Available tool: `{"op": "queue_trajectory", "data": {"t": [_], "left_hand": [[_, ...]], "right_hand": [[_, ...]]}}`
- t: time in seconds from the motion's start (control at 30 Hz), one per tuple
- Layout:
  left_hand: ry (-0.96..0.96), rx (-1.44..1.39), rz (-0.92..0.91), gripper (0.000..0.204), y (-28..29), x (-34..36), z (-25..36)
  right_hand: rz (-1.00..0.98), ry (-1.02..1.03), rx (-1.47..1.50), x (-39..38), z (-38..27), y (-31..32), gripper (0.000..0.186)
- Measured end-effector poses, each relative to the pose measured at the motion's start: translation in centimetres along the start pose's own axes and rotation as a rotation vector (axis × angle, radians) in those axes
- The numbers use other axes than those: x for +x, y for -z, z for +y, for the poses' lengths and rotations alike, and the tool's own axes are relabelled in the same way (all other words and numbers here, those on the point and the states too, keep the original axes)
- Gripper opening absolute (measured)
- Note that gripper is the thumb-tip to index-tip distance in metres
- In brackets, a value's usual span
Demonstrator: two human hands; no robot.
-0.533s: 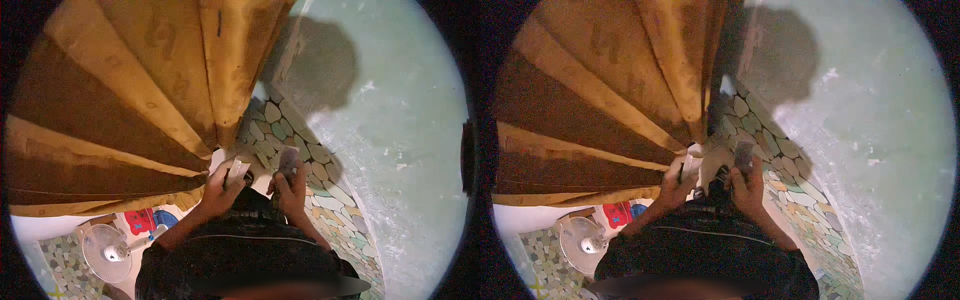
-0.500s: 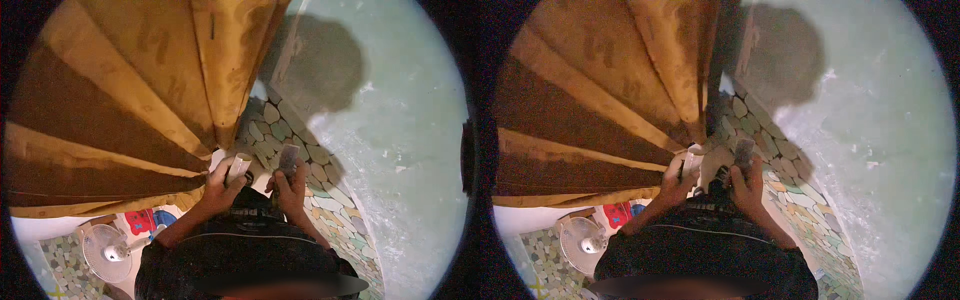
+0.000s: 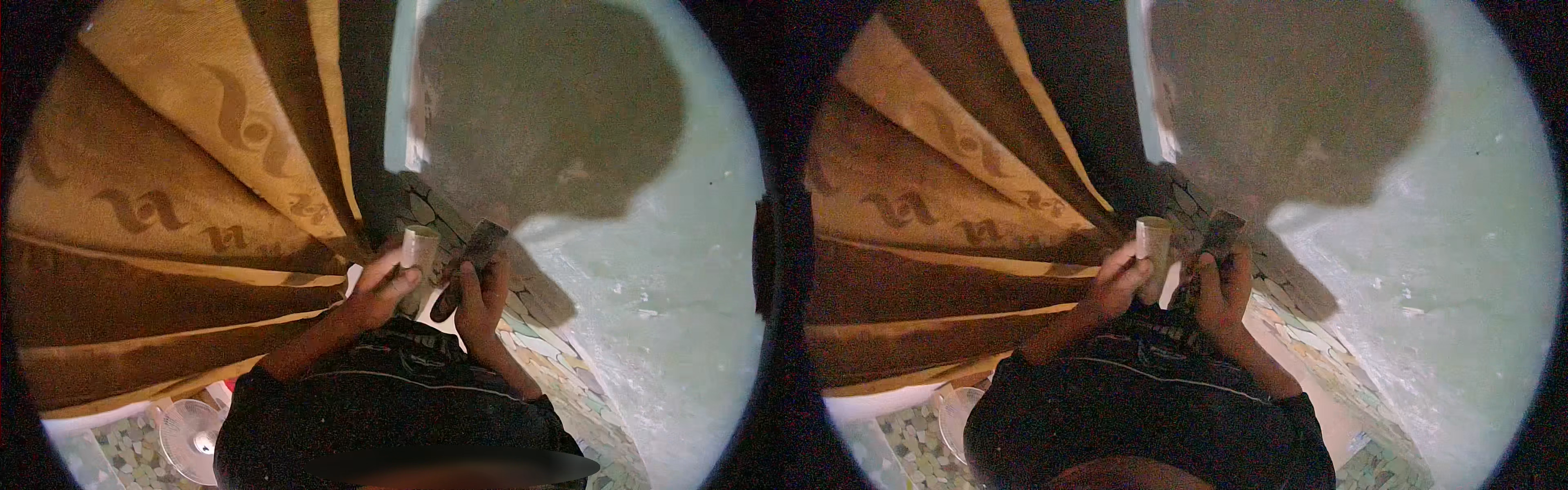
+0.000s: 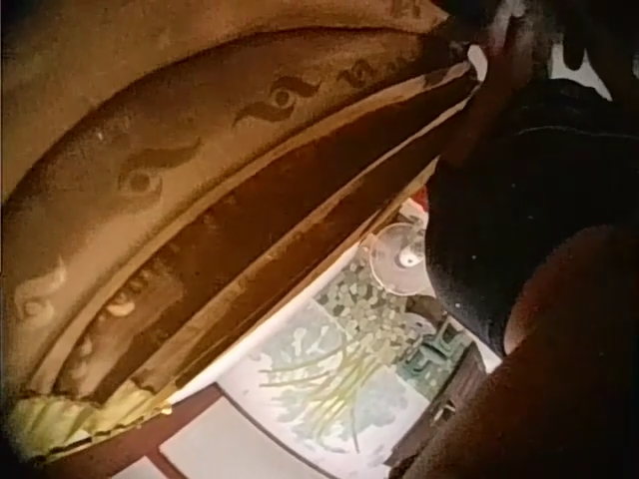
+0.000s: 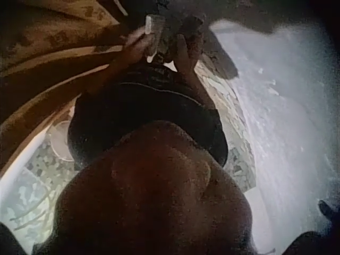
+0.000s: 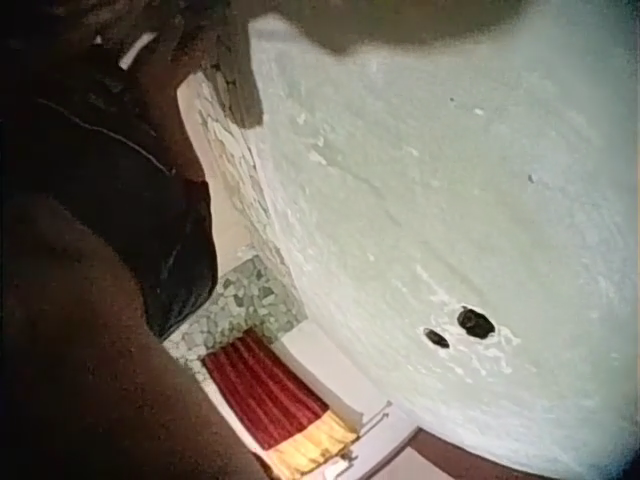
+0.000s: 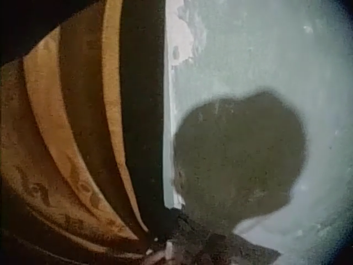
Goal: The person is patching and smoothing a wall using a putty knife and a small piece of material.
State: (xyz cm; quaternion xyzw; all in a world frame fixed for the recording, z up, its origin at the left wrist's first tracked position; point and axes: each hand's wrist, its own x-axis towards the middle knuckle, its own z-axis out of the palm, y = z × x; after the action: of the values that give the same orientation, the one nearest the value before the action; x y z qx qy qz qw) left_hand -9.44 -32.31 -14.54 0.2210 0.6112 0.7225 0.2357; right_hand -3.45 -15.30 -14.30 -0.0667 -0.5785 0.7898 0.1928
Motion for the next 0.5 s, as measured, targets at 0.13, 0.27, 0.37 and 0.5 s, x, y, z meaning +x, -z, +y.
{"op": "queue_trajectory", "data": {"t": [0.13, 0.27, 0.37, 0.5], "left_hand": [[0.146, -0.115, -0.218, 0.051, -0.3, 1.8, -0.6], [0.001, 0.045, -0.285, 0.055, 0.0, 2.8, -2.9], [-0.034, 0.022, -0.316, 0.054, 0.4, 3.2, -2.5], [-0.37, 0.212, -0.462, 0.048, 1.1, 4.4, -1.5]], "right_hand": [[0.138, 0.257, -0.326, 0.5, 1.4, 0.4, 0.019], [0.294, 0.131, -0.311, -0.4, 0.7, -0.9, 0.024], [0.38, 0.136, -0.169, -1.3, 0.6, -2.5, 0.03], [0.331, 0.454, -0.318, -2.7, 2.3, -2.2, 0.037]]}}
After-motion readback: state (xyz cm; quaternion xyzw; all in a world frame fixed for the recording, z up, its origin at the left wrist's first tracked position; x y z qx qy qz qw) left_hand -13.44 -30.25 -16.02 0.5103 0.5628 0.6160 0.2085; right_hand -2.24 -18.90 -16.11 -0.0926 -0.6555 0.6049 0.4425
